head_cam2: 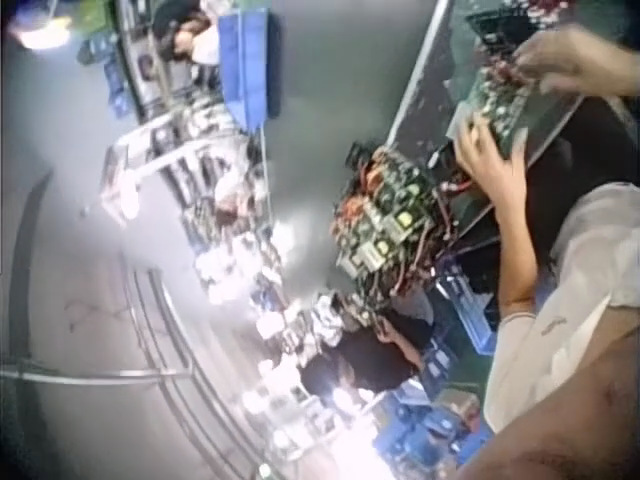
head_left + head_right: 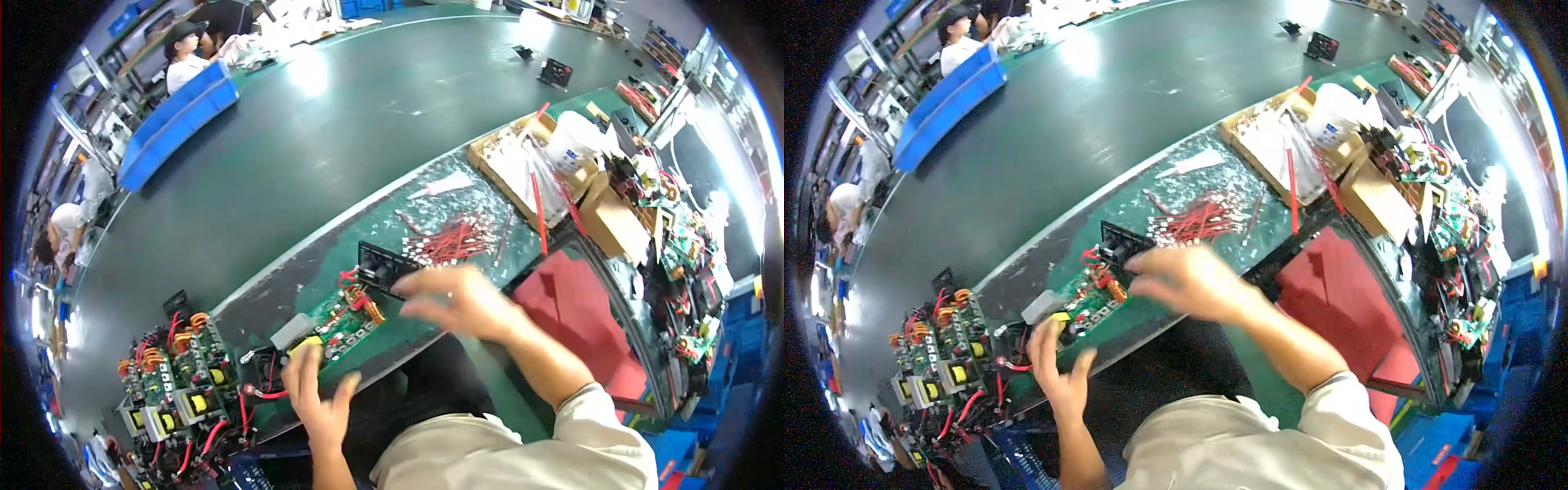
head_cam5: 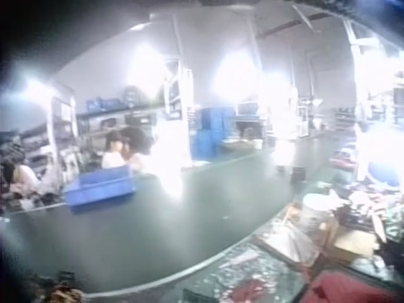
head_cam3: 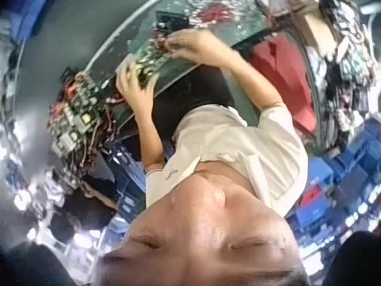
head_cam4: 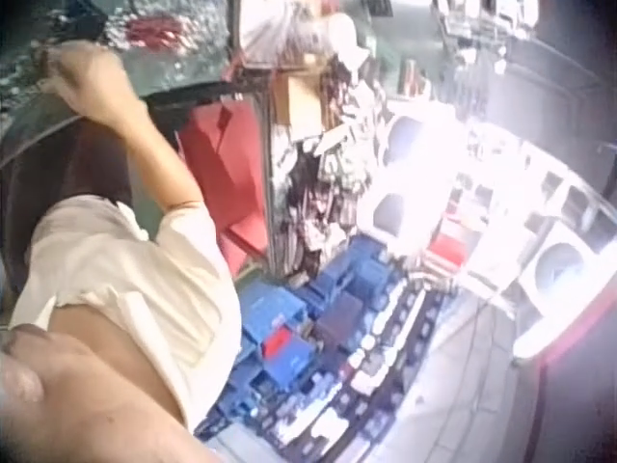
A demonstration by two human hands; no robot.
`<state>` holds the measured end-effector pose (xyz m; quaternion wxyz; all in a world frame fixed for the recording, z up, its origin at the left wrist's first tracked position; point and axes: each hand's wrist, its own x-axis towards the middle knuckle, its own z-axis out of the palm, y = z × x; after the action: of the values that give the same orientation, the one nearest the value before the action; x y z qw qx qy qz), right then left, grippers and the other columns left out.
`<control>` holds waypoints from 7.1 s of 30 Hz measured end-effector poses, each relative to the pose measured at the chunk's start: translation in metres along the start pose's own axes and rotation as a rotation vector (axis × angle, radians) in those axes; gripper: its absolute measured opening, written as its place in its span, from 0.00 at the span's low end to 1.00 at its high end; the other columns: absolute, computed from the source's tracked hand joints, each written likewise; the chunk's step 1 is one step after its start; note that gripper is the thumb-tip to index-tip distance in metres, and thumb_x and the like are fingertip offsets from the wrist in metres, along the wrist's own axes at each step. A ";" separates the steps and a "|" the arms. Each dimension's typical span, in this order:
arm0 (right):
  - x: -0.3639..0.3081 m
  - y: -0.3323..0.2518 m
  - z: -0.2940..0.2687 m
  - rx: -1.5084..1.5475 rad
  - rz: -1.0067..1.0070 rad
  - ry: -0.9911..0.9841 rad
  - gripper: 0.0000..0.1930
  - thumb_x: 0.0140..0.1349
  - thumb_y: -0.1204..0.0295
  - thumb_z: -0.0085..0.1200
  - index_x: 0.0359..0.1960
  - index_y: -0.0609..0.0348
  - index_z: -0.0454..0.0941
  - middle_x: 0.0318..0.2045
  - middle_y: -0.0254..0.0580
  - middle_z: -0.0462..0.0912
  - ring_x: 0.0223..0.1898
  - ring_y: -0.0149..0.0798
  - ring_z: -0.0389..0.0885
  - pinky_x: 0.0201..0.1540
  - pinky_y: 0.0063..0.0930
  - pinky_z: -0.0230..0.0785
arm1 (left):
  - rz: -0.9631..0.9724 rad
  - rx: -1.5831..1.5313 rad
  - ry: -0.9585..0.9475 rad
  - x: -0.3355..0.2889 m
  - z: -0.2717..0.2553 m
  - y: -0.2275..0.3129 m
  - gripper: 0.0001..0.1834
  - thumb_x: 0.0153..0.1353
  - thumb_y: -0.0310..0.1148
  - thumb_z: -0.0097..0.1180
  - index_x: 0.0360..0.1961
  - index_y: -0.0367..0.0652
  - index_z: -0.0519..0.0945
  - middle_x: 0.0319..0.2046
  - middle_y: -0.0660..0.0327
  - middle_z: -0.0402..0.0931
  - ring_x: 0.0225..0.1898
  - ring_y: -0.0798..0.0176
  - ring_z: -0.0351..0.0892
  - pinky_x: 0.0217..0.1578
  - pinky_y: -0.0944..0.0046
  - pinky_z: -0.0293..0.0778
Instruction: Manually assembling electronic components, applying thermal paste, and connecting wiring harnesses on circuit boards at a factory workstation.
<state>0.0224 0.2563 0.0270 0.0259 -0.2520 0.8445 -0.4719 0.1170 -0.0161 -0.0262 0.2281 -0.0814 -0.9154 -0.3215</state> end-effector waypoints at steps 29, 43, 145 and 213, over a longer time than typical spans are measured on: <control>-0.052 0.188 -0.150 -0.344 0.209 0.987 0.10 0.59 0.74 0.61 0.41 0.63 0.84 0.33 0.48 0.87 0.36 0.39 0.86 0.43 0.28 0.75 | -0.405 -0.866 -1.215 -0.118 0.059 0.023 0.32 0.56 0.27 0.68 0.63 0.39 0.73 0.54 0.57 0.75 0.51 0.62 0.79 0.53 0.63 0.78; -0.058 0.157 -0.170 -0.287 0.324 0.856 0.10 0.59 0.77 0.57 0.41 0.61 0.84 0.37 0.46 0.85 0.40 0.38 0.84 0.46 0.27 0.75 | -0.405 -0.772 -1.178 -0.111 0.063 0.035 0.30 0.57 0.33 0.69 0.60 0.37 0.74 0.54 0.53 0.77 0.50 0.59 0.81 0.53 0.61 0.78; -0.028 -0.056 0.037 0.013 -0.019 -0.007 0.04 0.61 0.85 0.56 0.38 0.71 0.80 0.40 0.43 0.82 0.40 0.31 0.82 0.45 0.22 0.74 | -0.007 0.276 0.150 -0.025 0.054 -0.032 0.57 0.39 0.53 0.75 0.69 0.41 0.63 0.70 0.52 0.56 0.71 0.39 0.52 0.66 0.41 0.54; -0.062 0.091 0.055 0.152 -0.067 0.572 0.12 0.68 0.86 0.43 0.48 0.64 0.77 0.34 0.44 0.81 0.32 0.34 0.80 0.34 0.25 0.73 | -0.705 -0.602 0.208 0.189 -0.080 -0.078 0.34 0.61 0.27 0.60 0.69 0.43 0.65 0.49 0.54 0.77 0.43 0.61 0.83 0.32 0.63 0.84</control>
<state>0.0551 0.2801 -0.0896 -0.2100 -0.1337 0.7709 -0.5863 -0.0438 -0.1265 0.0752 0.1620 0.2043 -0.7255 -0.6369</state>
